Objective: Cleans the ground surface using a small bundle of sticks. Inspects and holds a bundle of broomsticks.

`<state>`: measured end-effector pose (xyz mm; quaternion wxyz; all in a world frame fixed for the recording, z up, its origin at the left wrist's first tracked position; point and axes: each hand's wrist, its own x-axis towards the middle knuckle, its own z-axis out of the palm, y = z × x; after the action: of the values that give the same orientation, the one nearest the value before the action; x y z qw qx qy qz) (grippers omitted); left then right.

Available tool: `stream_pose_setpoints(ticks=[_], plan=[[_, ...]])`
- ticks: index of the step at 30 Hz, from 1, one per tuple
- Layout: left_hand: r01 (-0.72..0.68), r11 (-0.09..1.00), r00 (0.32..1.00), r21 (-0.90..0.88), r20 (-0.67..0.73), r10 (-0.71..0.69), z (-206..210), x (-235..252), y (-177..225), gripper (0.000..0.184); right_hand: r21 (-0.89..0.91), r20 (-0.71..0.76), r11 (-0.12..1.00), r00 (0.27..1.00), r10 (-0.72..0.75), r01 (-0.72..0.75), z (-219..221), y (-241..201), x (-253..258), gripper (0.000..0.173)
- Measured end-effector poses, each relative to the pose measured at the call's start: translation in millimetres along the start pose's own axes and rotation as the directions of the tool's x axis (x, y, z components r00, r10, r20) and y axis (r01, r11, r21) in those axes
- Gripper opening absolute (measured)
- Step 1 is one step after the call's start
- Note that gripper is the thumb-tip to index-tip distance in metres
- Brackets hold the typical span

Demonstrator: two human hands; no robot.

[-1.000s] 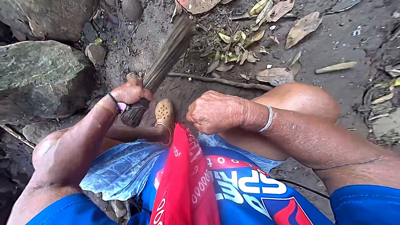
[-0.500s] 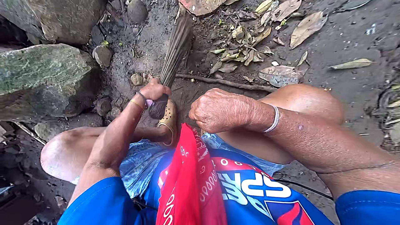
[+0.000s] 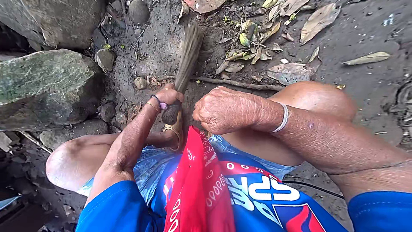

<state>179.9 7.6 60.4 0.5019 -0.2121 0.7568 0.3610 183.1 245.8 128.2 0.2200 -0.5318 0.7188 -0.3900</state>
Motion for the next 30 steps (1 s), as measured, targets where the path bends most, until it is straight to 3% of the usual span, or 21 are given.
stream_pose_setpoints(ticks=[3, 6, 10, 13, 15, 17, 20, 23, 26, 28, 30], plan=[[-0.043, 0.999, 0.990, 0.012, 0.132, 0.041, 7, -17, 11, 0.049, 0.010, 0.000, 1.000, 1.000, 0.020, -0.020, -2, 1, 0, 0.028], [0.001, 0.996, 0.980, -0.087, 0.201, 0.017, -26, -49, 10, 0.053, 0.011, 0.022, 0.999, 0.999, 0.040, -0.040, -5, 1, -1, 0.029], [0.064, 0.975, 0.997, -0.213, 0.060, -0.052, -62, -88, -6, 0.034, 0.007, 0.034, 0.999, 0.998, 0.047, -0.047, -7, -3, -1, 0.030], [0.212, 0.939, 0.967, -0.272, -0.080, -0.241, -75, -100, -12, 0.012, 0.007, 0.008, 0.998, 0.998, 0.058, -0.058, -7, -8, -7, 0.030], [0.302, 0.912, 0.932, -0.277, -0.112, -0.343, -68, -98, -12, 0.011, -0.007, 0.005, 0.997, 0.997, 0.074, -0.074, -8, -13, -14, 0.031], [0.332, 0.915, 0.929, -0.227, -0.086, -0.359, -44, -94, 0, 0.009, -0.022, 0.005, 0.995, 0.996, 0.093, -0.093, -7, -20, -20, 0.031], [0.253, 0.964, 0.967, -0.077, 0.039, -0.251, 16, -90, 37, 0.008, -0.018, 0.035, 0.992, 0.991, 0.129, -0.128, -1, -33, -30, 0.030], [0.147, 0.988, 0.976, -0.050, 0.170, -0.137, 59, -93, 85, 0.008, 0.000, 0.005, 0.992, 0.992, 0.129, -0.129, 2, -42, -39, 0.032], [0.024, 0.998, 0.942, -0.063, 0.336, -0.002, 57, -100, 113, 0.006, -0.004, -0.063, 0.994, 0.992, 0.109, -0.109, 1, -47, -46, 0.033], [-0.083, 0.994, 0.905, -0.066, 0.413, 0.103, 48, -105, 119, 0.023, 0.003, -0.062, 0.994, 0.992, 0.107, -0.107, 2, -48, -47, 0.033], [-0.130, 0.991, 0.913, -0.030, 0.385, 0.132, 40, -113, 125, 0.026, 0.003, -0.040, 0.991, 0.990, 0.132, -0.132, 1, -48, -46, 0.031]])
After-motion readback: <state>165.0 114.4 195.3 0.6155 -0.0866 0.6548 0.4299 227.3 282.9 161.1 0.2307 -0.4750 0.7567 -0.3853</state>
